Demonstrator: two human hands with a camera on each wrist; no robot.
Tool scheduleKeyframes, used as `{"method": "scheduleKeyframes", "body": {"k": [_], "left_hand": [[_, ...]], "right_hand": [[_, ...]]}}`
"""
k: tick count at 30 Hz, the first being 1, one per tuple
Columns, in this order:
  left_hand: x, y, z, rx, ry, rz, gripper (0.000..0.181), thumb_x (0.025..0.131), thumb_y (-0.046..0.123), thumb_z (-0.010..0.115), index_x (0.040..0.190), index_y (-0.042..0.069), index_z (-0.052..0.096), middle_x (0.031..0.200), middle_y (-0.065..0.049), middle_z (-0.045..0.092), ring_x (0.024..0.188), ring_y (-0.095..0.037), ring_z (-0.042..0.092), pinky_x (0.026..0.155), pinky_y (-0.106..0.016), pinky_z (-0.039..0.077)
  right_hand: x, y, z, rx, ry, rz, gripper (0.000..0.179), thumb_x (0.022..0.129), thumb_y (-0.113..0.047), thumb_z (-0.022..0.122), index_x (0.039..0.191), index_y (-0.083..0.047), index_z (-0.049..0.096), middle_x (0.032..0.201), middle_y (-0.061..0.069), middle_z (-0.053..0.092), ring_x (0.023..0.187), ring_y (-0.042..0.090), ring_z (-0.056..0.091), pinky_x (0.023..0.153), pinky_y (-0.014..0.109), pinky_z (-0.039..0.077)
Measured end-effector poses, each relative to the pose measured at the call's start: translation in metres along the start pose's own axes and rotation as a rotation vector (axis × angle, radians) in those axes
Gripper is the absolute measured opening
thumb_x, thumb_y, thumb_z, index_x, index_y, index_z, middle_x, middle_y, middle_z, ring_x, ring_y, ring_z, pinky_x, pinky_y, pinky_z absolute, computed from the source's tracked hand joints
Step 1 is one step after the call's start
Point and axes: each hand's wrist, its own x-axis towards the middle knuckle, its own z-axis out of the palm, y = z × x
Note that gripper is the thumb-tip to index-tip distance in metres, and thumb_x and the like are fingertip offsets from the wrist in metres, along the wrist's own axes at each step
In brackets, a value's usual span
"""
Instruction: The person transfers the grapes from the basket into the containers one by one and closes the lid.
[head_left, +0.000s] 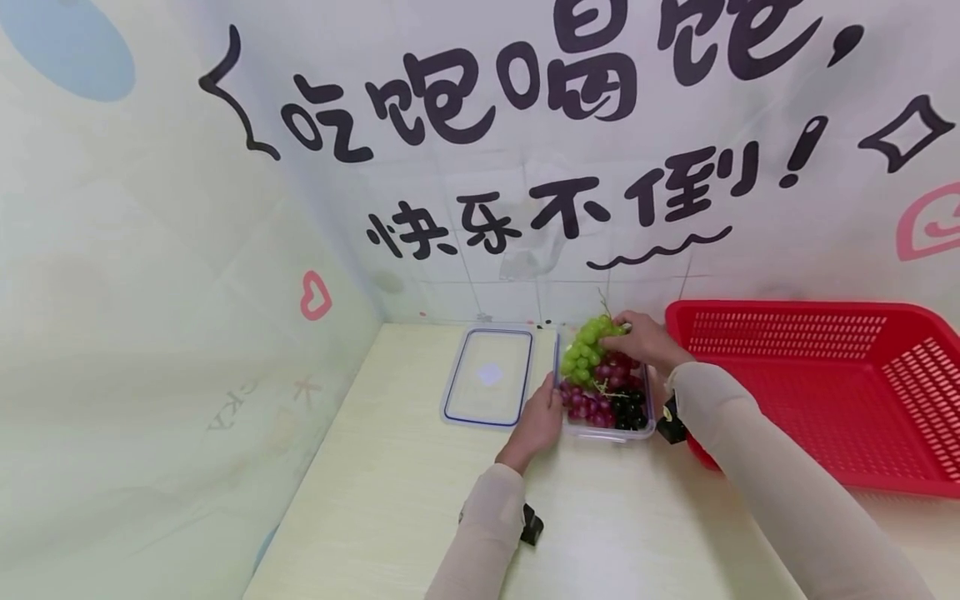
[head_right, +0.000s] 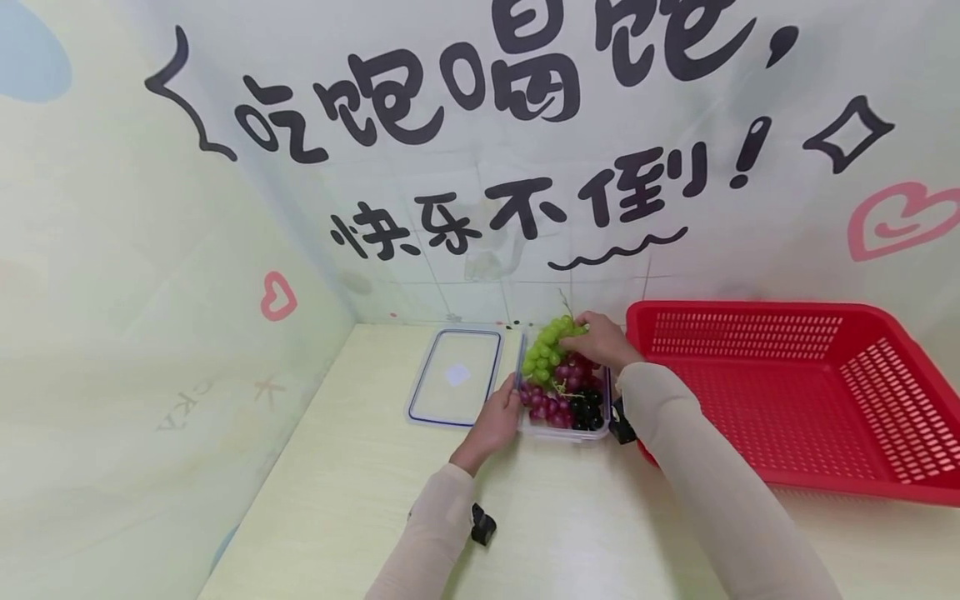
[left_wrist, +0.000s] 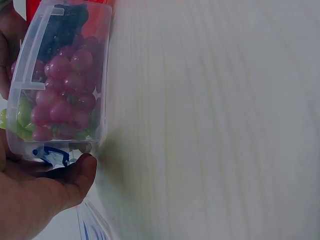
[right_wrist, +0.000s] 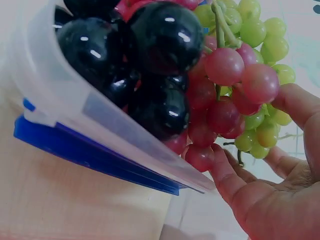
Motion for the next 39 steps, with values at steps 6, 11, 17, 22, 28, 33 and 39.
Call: {"method": "scheduleKeyframes", "body": {"k": [6, 11, 17, 22, 28, 33, 39], "left_hand": [[0.000, 0.000, 0.000, 0.004, 0.001, 0.002, 0.052, 0.108, 0.017, 0.025, 0.157, -0.001, 0.019, 0.156, -0.024, 0.034, 0.145, -0.037, 0.033, 0.120, -0.048, 0.029], [0.000, -0.001, 0.000, 0.002, -0.004, -0.007, 0.053, 0.108, 0.018, 0.025, 0.157, -0.001, 0.018, 0.157, -0.023, 0.033, 0.146, -0.036, 0.031, 0.120, -0.048, 0.028], [0.001, -0.001, 0.000, -0.003, -0.001, -0.002, 0.053, 0.108, 0.018, 0.025, 0.156, -0.002, 0.018, 0.157, -0.023, 0.032, 0.146, -0.036, 0.031, 0.120, -0.047, 0.027], [0.001, -0.001, 0.001, -0.009, -0.001, 0.001, 0.053, 0.108, 0.018, 0.025, 0.156, -0.002, 0.019, 0.157, -0.023, 0.032, 0.146, -0.036, 0.031, 0.120, -0.047, 0.027], [0.002, -0.003, 0.002, -0.008, 0.000, -0.002, 0.054, 0.108, 0.020, 0.024, 0.156, -0.002, 0.019, 0.158, -0.022, 0.031, 0.147, -0.035, 0.030, 0.121, -0.047, 0.026], [0.002, -0.004, 0.003, 0.000, 0.000, -0.005, 0.053, 0.107, 0.019, 0.024, 0.156, -0.002, 0.019, 0.157, -0.022, 0.032, 0.146, -0.035, 0.031, 0.121, -0.047, 0.027], [0.003, -0.003, 0.001, 0.007, -0.005, -0.018, 0.054, 0.108, 0.021, 0.023, 0.157, -0.001, 0.018, 0.158, -0.021, 0.030, 0.147, -0.035, 0.029, 0.121, -0.046, 0.025]], "right_hand": [[0.000, -0.004, -0.002, -0.038, -0.005, -0.039, 0.065, 0.097, -0.033, 0.058, 0.147, 0.004, 0.037, 0.145, 0.029, 0.043, 0.127, 0.042, 0.046, 0.108, 0.059, 0.042], [0.001, -0.007, -0.002, -0.031, -0.004, -0.062, 0.066, 0.099, -0.028, 0.056, 0.153, -0.002, 0.029, 0.151, 0.029, 0.037, 0.135, 0.045, 0.040, 0.112, 0.062, 0.035], [0.001, -0.010, -0.004, -0.015, -0.020, -0.088, 0.064, 0.098, -0.021, 0.056, 0.153, -0.007, 0.025, 0.150, 0.030, 0.035, 0.135, 0.046, 0.039, 0.112, 0.064, 0.033], [0.000, -0.010, -0.007, -0.078, 0.011, -0.090, 0.055, 0.095, -0.019, 0.061, 0.138, 0.001, 0.031, 0.141, 0.030, 0.042, 0.119, 0.041, 0.048, 0.102, 0.055, 0.047], [0.003, -0.008, -0.007, -0.101, 0.028, -0.107, 0.044, 0.095, -0.013, 0.061, 0.129, 0.003, 0.039, 0.137, 0.028, 0.045, 0.105, 0.034, 0.053, 0.086, 0.040, 0.054], [0.005, -0.008, -0.006, -0.070, 0.016, -0.106, 0.050, 0.095, -0.012, 0.059, 0.136, 0.003, 0.034, 0.144, 0.032, 0.040, 0.118, 0.040, 0.051, 0.095, 0.048, 0.052], [0.003, -0.012, -0.006, -0.088, 0.043, -0.197, 0.068, 0.095, -0.006, 0.056, 0.155, -0.004, 0.022, 0.155, 0.031, 0.027, 0.136, 0.049, 0.037, 0.109, 0.063, 0.039]]}}
